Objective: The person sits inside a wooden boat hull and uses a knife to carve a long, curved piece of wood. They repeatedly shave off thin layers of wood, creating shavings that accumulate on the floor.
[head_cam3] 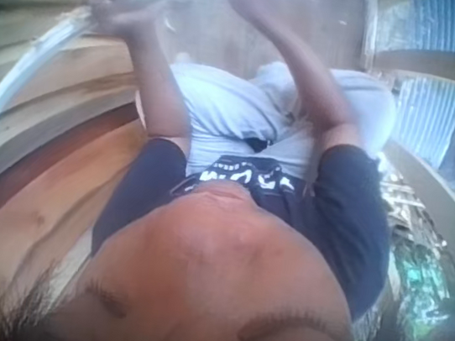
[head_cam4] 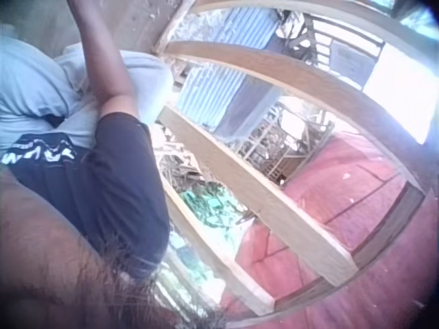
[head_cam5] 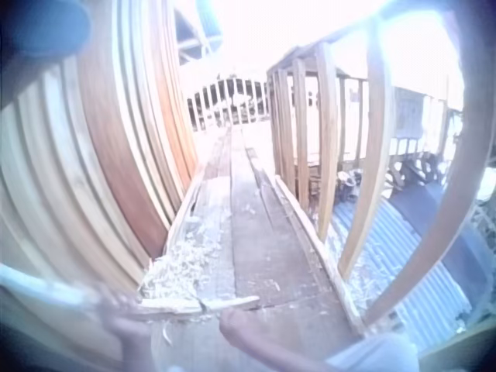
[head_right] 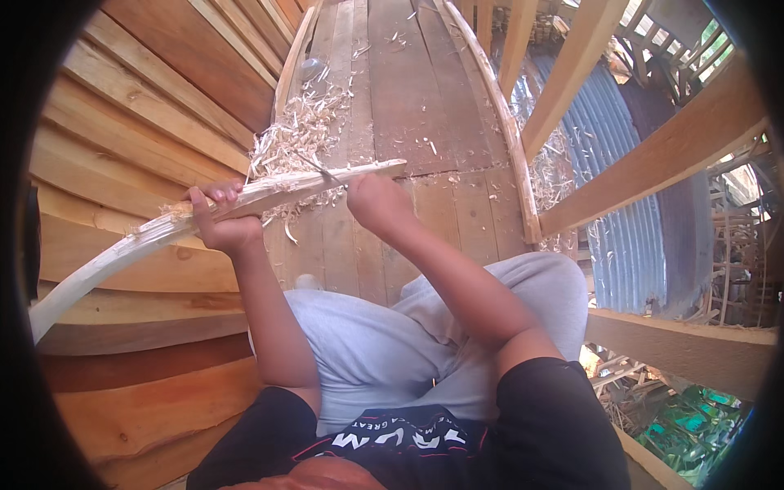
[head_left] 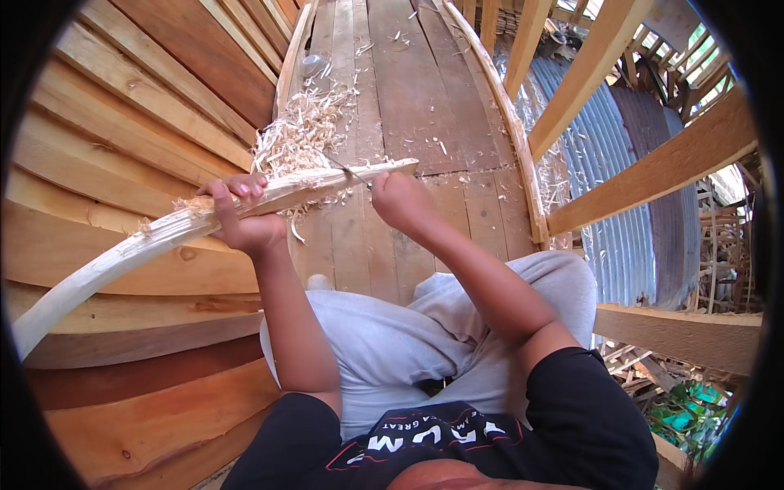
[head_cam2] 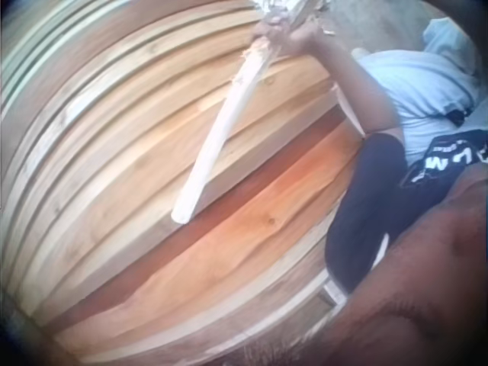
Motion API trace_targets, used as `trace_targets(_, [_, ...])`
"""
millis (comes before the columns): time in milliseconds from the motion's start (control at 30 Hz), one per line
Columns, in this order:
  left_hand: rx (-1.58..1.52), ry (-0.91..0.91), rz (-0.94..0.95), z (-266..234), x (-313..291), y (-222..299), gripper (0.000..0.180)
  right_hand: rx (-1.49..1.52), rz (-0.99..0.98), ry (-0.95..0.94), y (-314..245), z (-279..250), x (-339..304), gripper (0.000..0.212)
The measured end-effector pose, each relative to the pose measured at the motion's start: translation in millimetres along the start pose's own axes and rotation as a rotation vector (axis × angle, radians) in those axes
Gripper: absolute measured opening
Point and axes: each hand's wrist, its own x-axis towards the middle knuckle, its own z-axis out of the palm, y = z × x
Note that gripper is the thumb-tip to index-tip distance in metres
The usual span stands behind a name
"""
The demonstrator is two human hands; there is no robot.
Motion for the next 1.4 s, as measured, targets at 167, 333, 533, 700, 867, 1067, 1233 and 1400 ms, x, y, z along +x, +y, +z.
trace_targets(167, [0.052, -0.143, 0.134, 62.5, -16.4, -1.3, 0.027, 0.050, 0.005, 0.139, 24.9, 4.1, 11.1, 0.053])
trace_targets(333, [-0.103, -0.257, -0.015, 34.0, 4.8, 6.7, 0.038, 0.002, 0.062, 0.056, 26.6, 19.5, 23.2, 0.053])
trace_targets(533, [-0.042, 0.010, -0.089, 31.5, 16.4, 36.3, 0.050, -0.107, 0.097, -0.009, 30.1, 1.3, 24.2, 0.055])
trace_targets(700, [-0.200, -0.075, -0.070, 23.0, 10.0, 29.5, 0.018, -0.115, 0.090, 0.007, 22.5, -5.7, 18.1, 0.054])
trace_targets(867, [-0.111, -0.379, -0.130, 57.1, -5.0, 30.7, 0.012, -0.001, 0.057, 0.140, 17.0, -11.8, 17.0, 0.052])
trace_targets(1067, [-0.109, -0.483, -0.127, 58.4, -3.0, 34.1, 0.013, -0.019, 0.006, 0.105, 1.4, -22.1, 1.6, 0.053])
trace_targets(1233, [-0.190, -0.503, -0.158, 69.0, -5.1, 36.6, 0.014, -0.022, 0.133, 0.126, 51.3, -22.2, 31.2, 0.049])
trace_targets(1400, [-0.096, -0.592, -0.100, 58.8, -6.6, 42.1, 0.016, -0.099, 0.044, 0.055, -9.5, -26.0, -5.8, 0.051])
